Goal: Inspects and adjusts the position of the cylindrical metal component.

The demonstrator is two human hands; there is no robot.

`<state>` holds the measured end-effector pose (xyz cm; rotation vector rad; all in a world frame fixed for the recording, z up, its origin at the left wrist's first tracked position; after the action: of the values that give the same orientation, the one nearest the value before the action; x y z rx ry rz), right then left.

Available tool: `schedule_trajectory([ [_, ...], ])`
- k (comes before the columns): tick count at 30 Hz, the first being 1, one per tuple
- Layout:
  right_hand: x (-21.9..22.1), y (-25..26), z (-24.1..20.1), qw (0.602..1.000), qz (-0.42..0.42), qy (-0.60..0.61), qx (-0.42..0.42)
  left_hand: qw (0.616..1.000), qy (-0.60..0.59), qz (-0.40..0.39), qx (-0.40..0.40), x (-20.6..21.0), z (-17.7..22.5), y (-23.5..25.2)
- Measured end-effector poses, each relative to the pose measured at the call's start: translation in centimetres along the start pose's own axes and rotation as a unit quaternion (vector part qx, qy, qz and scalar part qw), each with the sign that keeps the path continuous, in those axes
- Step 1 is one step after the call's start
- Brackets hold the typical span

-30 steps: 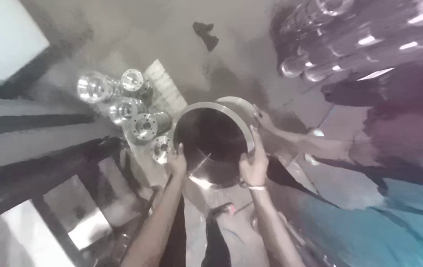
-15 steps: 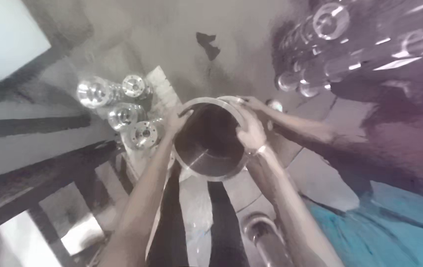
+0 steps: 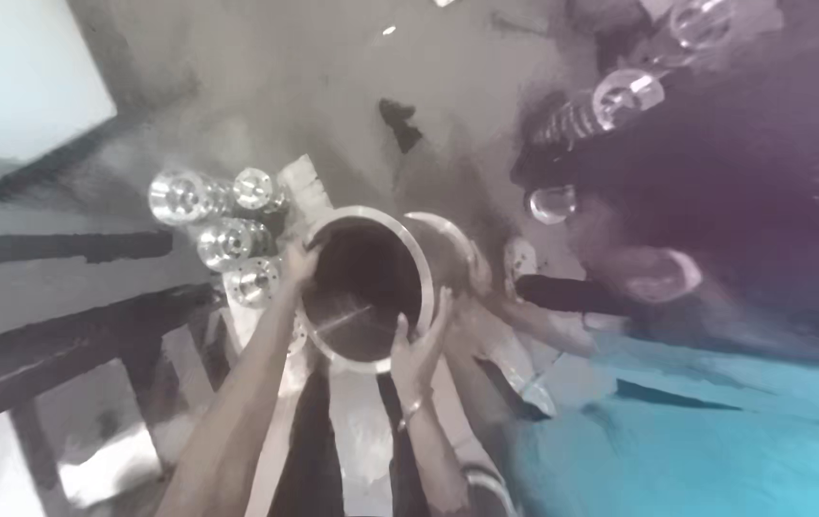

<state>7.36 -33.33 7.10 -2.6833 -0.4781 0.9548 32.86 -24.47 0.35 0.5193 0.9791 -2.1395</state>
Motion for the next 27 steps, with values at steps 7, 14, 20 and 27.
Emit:
schedule_trajectory([
  [7, 1.4, 4.8, -2.8, 0.997, -0.065, -0.003, -0.032, 0.997, -0.064, 0.042, 0.005, 0.2, -2.4, 2.4],
  [14, 3.3, 10.6, -8.7, 0.961, -0.222, -0.155, -0.063, 0.973, -0.155, 0.089, -0.148, -0.1, -3.3, -0.8],
  [20, 6.5, 16.2, -13.3, 0.875, -0.381, -0.285, -0.089, 0.919, -0.266, 0.134, -0.259, 3.1, -5.4, -5.0],
  [27, 11.4, 19.1, -18.6, 0.766, -0.491, -0.385, -0.156, 0.962, -0.239, -0.058, -0.122, -3.3, -6.5, 1.2],
])
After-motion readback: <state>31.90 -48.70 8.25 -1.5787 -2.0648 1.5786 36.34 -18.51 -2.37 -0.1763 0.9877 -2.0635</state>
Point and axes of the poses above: each hand's wrist, its own y-axis towards the middle knuckle, its own x-axis out of the palm, z = x × y, the point moved 2 cm from there along y, towards the middle knuckle, and after that the axes turned 14 degrees about x, right-handed, at the moved point
